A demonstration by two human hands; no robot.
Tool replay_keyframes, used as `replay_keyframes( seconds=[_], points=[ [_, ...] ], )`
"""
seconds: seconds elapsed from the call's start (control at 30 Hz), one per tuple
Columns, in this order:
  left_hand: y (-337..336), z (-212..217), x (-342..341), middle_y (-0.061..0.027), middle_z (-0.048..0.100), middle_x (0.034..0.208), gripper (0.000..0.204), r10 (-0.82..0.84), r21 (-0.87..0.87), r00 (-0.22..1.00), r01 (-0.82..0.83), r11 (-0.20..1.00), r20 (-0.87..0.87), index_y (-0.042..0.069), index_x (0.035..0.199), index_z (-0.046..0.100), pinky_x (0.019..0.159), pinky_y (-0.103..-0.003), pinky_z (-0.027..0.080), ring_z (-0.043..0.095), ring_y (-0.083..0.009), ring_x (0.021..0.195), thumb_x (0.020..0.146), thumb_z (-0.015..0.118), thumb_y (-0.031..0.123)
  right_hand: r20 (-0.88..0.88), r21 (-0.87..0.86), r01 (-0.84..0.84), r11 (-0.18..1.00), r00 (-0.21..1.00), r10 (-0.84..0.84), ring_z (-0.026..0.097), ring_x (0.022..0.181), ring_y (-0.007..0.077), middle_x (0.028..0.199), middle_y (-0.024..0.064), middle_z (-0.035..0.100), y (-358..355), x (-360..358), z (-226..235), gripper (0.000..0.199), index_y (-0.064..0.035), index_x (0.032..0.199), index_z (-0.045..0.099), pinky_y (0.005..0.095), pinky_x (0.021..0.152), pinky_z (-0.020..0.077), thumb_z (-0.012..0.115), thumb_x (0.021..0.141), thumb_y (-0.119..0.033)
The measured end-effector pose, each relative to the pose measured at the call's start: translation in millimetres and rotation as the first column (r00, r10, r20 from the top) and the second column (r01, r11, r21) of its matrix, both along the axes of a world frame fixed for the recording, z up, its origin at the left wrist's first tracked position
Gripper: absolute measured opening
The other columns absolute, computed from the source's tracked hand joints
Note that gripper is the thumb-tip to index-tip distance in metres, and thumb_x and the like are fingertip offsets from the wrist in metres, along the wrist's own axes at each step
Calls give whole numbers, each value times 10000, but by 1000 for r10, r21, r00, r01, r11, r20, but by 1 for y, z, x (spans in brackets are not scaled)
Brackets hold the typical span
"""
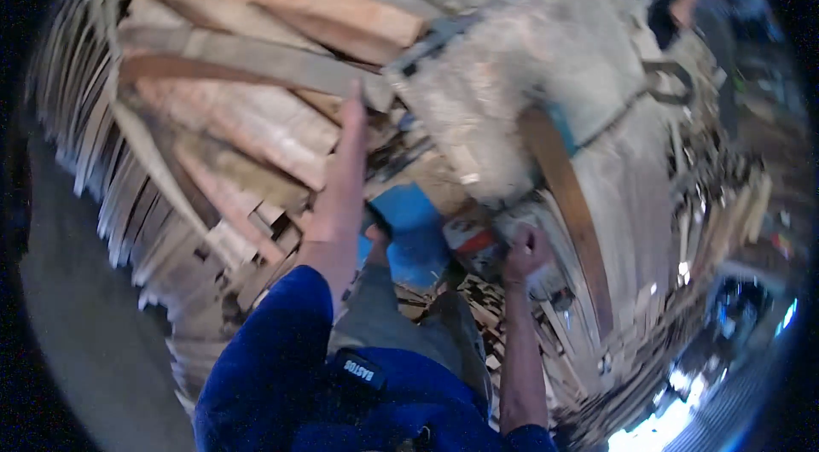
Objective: Selecting a wood plank from a stack, moving it to a workbench, and using a power drill to fasten it.
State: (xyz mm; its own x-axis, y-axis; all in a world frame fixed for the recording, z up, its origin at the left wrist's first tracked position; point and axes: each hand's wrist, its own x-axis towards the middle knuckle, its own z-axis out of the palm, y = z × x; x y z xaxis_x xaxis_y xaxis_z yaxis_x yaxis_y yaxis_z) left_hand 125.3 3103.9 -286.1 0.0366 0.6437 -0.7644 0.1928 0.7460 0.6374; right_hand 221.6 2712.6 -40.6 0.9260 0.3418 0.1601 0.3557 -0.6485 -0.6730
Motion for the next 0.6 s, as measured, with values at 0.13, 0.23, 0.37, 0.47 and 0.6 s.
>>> replay_keyframes(
  seconds=[0.13, 0.23, 0.37, 0.47, 0.6],
  points=[
    [-49, 9, -100, -186, 579, 1326, 788, 283, 5, 929, -292, 956, 239, -97, 1393, 444, 1012, -409, 459, 578, -277, 1177, 898, 707, 457, -11, -7, -82, 997, 997, 82, 555, 659, 150, 752, 63, 612, 17, -15, 0, 158, -17, 832, 657, 319, 618, 465, 646, 935, -137],
    [-99, 37, -194, -145, 478, 1448, 783, 386, -209, 812, -325, 922, 438, -12, 1454, 415, 1109, -419, 365, 460, -289, 1323, 918, 658, 504, -31, -22, -97, 995, 995, 96, 547, 670, 164, 750, 69, 605, 14, -12, -1, 189, -5, 830, 650, 329, 628, 460, 638, 950, -150],
    [-143, 79, -323, -111, 360, 1552, 824, 394, -277, 850, -308, 910, 349, 53, 1529, 323, 1159, -428, 282, 341, -266, 1414, 927, 621, 531, -86, 24, -76, 997, 993, 78, 529, 680, 185, 734, 74, 586, 2, 0, -19, 239, 23, 826, 636, 347, 629, 444, 642, 953, -180],
    [-150, 152, -369, -93, 368, 1555, 830, 393, -261, 907, -347, 900, 149, 38, 1532, 317, 1156, -415, 283, 334, -265, 1418, 924, 642, 501, -32, 55, -75, 996, 997, 77, 511, 686, 169, 736, 69, 572, -1, 3, -21, 281, 26, 804, 624, 345, 621, 433, 638, 960, -208],
    [-143, 129, -427, -193, 577, 1288, 713, 407, 241, 773, -330, 913, -486, -23, 1408, 485, 949, -369, 475, 587, -269, 1125, 905, 677, 445, -87, 1, -108, 994, 990, 108, 507, 643, 166, 697, 57, 565, -5, 4, -28, 328, 30, 791, 626, 348, 590, 434, 643, 959, -252]
  ],
)
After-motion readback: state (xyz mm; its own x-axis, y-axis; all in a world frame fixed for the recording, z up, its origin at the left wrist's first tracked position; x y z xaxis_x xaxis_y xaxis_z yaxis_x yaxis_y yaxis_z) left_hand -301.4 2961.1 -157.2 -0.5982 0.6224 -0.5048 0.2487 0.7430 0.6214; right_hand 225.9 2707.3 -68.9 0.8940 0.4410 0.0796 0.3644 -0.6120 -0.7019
